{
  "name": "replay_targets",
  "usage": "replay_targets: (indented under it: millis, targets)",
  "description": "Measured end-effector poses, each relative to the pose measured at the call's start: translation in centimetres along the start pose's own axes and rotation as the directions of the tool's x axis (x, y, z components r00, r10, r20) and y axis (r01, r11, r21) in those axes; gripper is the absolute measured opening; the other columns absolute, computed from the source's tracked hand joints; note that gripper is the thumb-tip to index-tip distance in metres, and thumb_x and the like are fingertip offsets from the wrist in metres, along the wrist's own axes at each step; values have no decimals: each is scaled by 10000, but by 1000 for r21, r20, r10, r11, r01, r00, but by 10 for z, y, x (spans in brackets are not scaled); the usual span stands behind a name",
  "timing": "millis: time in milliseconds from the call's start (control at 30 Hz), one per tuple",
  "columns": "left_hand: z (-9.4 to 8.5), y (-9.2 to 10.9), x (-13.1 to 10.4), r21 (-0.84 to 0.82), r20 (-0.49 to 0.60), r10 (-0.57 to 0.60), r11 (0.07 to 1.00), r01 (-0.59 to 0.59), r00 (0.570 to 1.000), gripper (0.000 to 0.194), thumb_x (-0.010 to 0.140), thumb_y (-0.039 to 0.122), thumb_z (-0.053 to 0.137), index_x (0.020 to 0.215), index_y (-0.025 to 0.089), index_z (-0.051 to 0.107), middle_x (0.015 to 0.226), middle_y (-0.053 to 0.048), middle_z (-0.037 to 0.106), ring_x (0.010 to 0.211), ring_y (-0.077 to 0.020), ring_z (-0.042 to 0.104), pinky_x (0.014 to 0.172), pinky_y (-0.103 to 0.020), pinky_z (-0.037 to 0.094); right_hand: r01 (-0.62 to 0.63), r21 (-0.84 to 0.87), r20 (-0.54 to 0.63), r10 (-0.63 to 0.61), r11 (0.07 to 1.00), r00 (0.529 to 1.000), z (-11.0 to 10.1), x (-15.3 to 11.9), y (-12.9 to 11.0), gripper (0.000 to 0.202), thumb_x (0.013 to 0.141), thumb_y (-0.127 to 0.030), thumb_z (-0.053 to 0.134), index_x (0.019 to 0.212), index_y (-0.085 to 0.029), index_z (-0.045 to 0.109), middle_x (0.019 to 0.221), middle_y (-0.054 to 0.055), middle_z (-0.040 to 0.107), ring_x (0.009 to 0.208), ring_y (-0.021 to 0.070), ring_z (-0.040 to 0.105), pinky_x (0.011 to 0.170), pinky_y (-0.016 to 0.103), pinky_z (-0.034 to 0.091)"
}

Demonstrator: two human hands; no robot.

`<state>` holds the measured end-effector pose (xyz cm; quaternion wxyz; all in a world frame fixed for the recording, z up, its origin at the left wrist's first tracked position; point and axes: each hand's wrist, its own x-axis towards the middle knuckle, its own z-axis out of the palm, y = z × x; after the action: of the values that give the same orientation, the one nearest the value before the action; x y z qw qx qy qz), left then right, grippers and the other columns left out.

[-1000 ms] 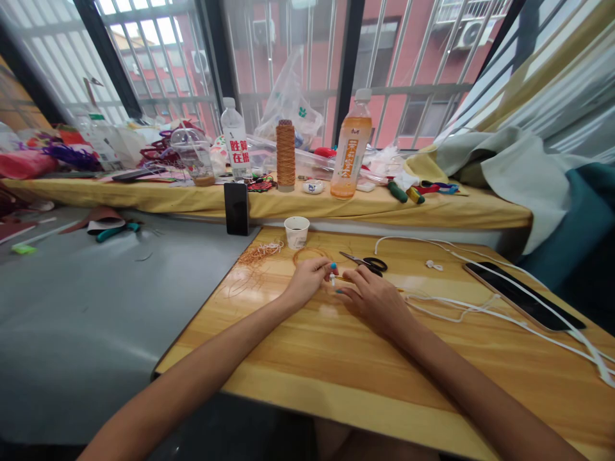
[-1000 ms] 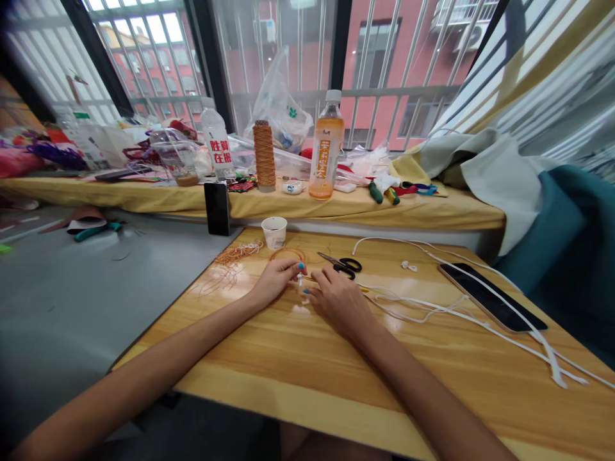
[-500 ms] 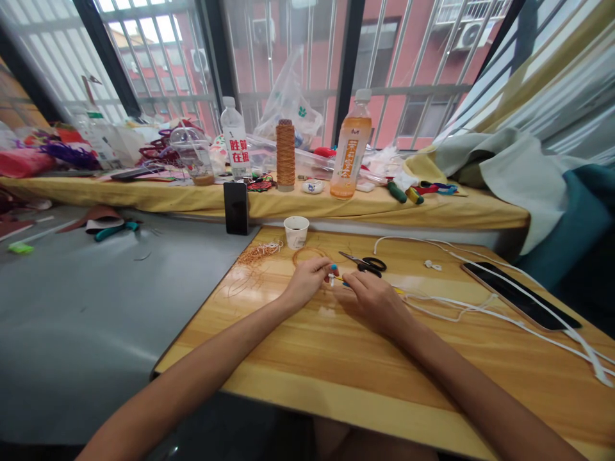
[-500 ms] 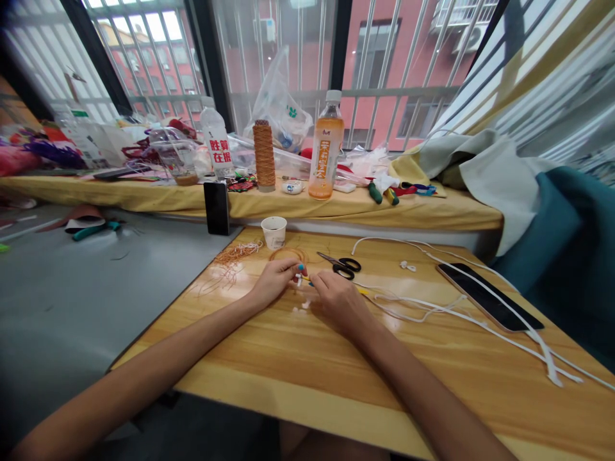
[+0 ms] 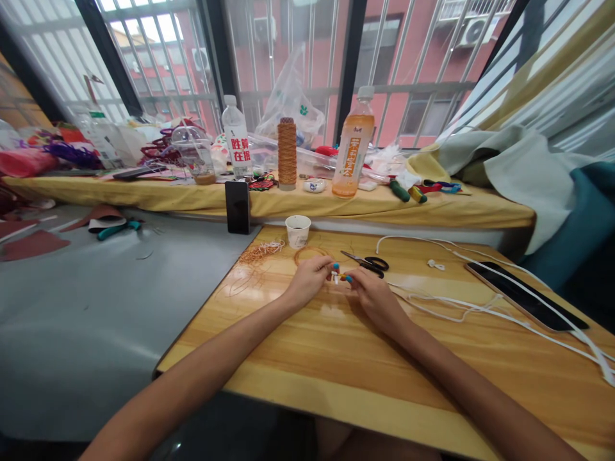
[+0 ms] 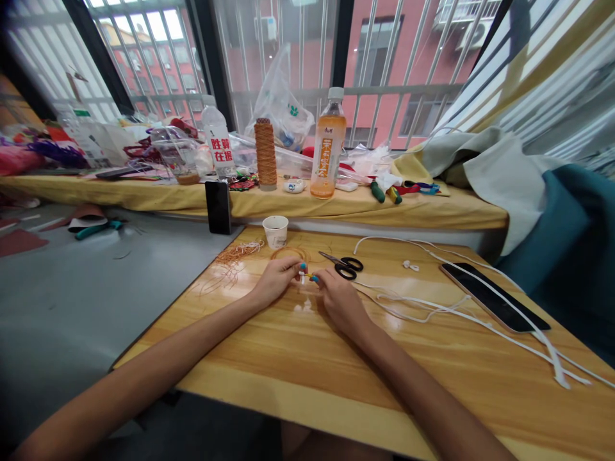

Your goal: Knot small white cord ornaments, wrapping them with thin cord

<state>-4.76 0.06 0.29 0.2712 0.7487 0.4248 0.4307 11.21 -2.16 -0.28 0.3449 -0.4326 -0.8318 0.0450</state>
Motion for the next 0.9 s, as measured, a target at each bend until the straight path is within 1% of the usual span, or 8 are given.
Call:
replay_targets:
  millis: [67,233,333,433,500,600,700,900]
  targets:
    - [0,1,-1,2,-12,6,1000,-6,1000,247,797,267,405,637,152,554,598,9,503,622,-110,474,593,-218,347,-53,103,32,50,993,998,-1,2,0,235,810,-173,342,828,-168,577,740,40,590,668,143,528,600,249,397]
    - [1,2,-2,-4,24,25,1000,-25,999,248,800,270,417,652,150,575,633,-6,529,655,-120,491,610,-221,369,-241,289,286,157,926,945,-10,8,4,266,794,-294,372,677,-161,571,463,-31,462,437,103,419,421,208,309]
    - [1,1,1,-16,51,57,998,-56,997,244,814,289,415,760,150,609,738,-31,573,747,-138,511,684,-239,387,-205,224,182,166,953,969,-14,7,3,256,779,-287,386,624,-166,549,527,-9,526,502,113,462,467,215,333]
    - [-2,2,4,-20,12,102,995,-101,995,242,822,280,416,908,171,615,874,-50,564,855,-149,498,770,-259,378,-147,114,63,141,983,988,-16,6,1,234,772,-235,379,639,-174,561,585,10,571,552,128,493,505,225,350]
    - [-5,2,4,-10,7,136,991,-136,991,233,813,275,440,909,181,631,896,-54,558,882,-154,486,797,-267,363,-130,62,45,128,990,991,-17,5,2,222,764,-209,381,665,-176,578,605,16,583,562,133,503,517,229,357]
    - [-6,3,4,-48,89,177,984,-173,980,212,792,276,481,829,171,661,809,-48,585,811,-146,494,755,-259,362,-108,46,71,104,993,992,-17,4,4,215,758,-186,387,734,-177,600,662,21,604,600,138,522,552,235,374]
    - [-6,3,3,-161,150,139,980,-114,979,216,773,293,504,830,156,662,748,-39,600,730,-129,498,677,-237,363,-99,49,82,95,994,992,-17,3,4,233,780,-201,372,752,-171,601,653,24,597,591,137,517,541,234,371]
    - [-6,6,4,-383,207,-32,917,111,978,267,706,356,558,780,118,654,716,-33,592,651,-102,467,602,-217,341,-83,72,93,76,994,993,-20,6,2,220,790,-196,366,703,-171,566,609,16,566,562,129,495,523,227,364]
